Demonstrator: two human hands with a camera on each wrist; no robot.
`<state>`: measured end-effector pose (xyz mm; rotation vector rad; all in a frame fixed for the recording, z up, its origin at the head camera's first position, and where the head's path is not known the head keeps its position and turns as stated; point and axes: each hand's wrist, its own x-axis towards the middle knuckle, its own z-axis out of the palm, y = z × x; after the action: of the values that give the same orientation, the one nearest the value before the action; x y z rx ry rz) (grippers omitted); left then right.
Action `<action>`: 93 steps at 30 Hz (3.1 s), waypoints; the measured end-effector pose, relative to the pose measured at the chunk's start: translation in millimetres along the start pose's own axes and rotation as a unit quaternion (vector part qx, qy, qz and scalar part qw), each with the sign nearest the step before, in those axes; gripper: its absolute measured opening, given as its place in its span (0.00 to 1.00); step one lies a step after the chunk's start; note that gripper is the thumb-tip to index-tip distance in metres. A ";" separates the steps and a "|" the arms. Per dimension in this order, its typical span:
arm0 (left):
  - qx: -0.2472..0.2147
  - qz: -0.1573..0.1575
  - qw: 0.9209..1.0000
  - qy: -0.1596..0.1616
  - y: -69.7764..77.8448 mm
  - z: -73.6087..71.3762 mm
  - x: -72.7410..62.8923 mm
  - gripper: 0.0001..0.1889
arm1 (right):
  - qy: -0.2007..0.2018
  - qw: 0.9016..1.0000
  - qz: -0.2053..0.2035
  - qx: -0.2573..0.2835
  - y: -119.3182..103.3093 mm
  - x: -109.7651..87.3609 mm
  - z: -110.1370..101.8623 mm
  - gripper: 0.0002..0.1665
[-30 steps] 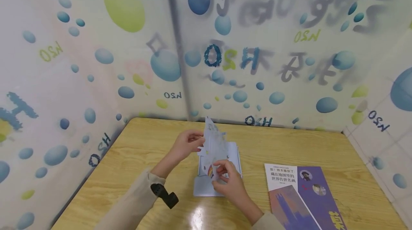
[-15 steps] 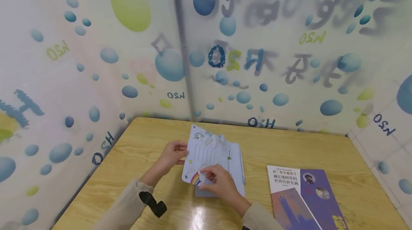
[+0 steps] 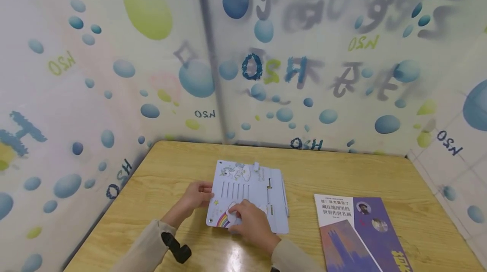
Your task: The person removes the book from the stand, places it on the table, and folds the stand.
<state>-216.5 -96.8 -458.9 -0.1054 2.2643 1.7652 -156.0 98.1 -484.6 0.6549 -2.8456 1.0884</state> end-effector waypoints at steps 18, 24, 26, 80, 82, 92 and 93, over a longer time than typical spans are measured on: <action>0.011 -0.041 0.999 0.003 -32.9 -0.6 11.3 0.17 | -0.020 0.992 -0.043 -0.117 -1.3 3.7 15.8 0.23; 0.005 -0.063 0.998 0.013 -34.9 -2.4 12.6 0.18 | -0.039 0.992 -0.047 -0.107 -1.3 5.1 13.3 0.22; 0.002 -0.071 0.997 0.016 -35.4 -2.2 13.0 0.18 | -0.048 0.994 -0.042 -0.085 -0.3 6.2 9.9 0.20; -0.031 -0.112 0.993 0.026 -35.6 -0.7 14.1 0.19 | 0.137 0.980 0.140 0.025 88.6 -42.1 -68.6 0.04; -0.034 -0.110 0.993 0.025 -36.5 -0.2 14.6 0.19 | 0.133 0.981 0.140 0.026 88.2 -42.2 -69.2 0.04; -0.036 -0.110 0.993 0.031 -34.5 1.1 13.9 0.19 | 0.143 0.982 0.124 0.021 84.5 -39.0 -64.5 0.05; -0.035 -0.111 0.993 0.031 -33.6 1.0 13.9 0.19 | 0.144 0.982 0.121 0.018 84.0 -38.4 -63.7 0.05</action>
<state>-222.3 -102.9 -494.2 -0.4146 2.1368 1.7457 -161.8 209.6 -496.2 0.1358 -2.7053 1.1577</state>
